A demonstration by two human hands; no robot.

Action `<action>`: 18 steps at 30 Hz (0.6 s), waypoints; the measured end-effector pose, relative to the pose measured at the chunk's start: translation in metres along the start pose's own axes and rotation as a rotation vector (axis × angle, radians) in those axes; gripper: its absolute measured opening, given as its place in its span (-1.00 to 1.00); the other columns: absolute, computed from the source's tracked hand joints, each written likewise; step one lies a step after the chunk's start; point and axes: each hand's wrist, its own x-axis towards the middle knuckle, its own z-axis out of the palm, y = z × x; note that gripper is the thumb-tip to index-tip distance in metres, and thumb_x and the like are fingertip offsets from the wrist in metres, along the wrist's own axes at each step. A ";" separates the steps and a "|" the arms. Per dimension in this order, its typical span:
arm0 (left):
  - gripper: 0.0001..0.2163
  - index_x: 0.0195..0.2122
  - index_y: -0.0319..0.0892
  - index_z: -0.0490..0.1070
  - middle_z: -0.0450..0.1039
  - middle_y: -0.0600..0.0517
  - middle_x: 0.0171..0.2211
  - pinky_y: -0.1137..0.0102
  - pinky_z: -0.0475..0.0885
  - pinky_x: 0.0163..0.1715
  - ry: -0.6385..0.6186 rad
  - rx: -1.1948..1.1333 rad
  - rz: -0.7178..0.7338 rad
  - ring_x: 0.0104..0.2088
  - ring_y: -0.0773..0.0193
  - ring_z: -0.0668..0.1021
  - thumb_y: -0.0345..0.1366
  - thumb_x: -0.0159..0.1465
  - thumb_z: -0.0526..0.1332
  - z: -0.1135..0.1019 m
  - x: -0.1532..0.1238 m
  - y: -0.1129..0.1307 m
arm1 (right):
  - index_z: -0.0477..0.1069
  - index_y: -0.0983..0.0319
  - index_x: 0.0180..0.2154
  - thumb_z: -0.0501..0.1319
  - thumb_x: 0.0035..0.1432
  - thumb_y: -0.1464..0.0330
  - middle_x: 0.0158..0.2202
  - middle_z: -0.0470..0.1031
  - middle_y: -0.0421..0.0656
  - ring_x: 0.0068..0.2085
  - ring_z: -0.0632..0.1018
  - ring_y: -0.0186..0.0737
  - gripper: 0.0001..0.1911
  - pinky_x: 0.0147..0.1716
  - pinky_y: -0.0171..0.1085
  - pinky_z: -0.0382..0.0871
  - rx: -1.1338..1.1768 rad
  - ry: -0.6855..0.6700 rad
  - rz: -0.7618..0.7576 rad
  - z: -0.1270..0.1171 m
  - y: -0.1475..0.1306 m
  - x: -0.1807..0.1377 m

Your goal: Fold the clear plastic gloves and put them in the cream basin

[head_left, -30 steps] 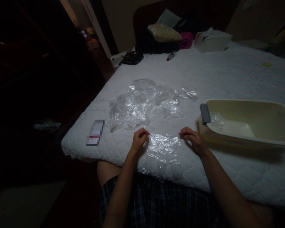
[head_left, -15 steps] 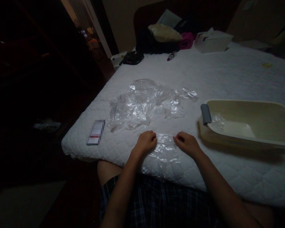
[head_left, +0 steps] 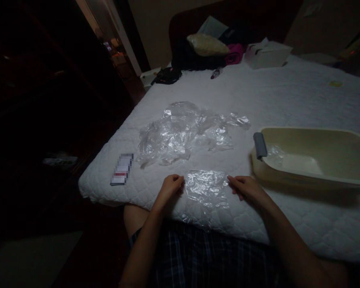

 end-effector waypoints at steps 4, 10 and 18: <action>-0.72 -0.49 -0.27 0.31 0.30 0.08 -0.66 0.47 0.30 -0.70 -0.041 -0.142 -0.060 -0.71 0.36 0.41 -0.10 0.05 0.18 0.009 0.001 -0.002 | 0.35 0.27 -0.51 0.12 -0.03 0.03 -0.70 0.34 -0.23 -0.76 0.22 -0.46 -0.60 -0.76 -0.39 -0.03 0.093 -0.127 0.059 0.006 -0.006 -0.006; -0.71 -0.40 -0.24 0.32 0.28 0.15 -0.64 0.54 0.16 -0.79 -0.066 -0.265 -0.008 -0.76 0.47 0.33 -0.13 -0.02 0.27 0.022 0.010 0.002 | 0.33 0.26 -0.45 0.25 -0.14 0.17 -0.62 0.31 -0.29 -0.66 0.31 -0.44 -0.71 -0.66 -0.38 0.20 0.292 -0.065 -0.129 0.012 -0.008 0.008; -0.66 -0.45 -0.25 0.36 0.33 0.07 -0.60 0.53 0.07 -0.76 -0.179 -0.391 -0.070 -0.73 0.52 0.27 -0.02 0.07 0.16 0.014 0.015 0.019 | 0.28 0.23 -0.38 0.35 -0.21 0.22 -0.49 0.38 -0.26 -0.64 0.33 -0.47 -0.64 -0.70 -0.41 0.17 0.348 -0.089 -0.065 -0.002 -0.004 0.023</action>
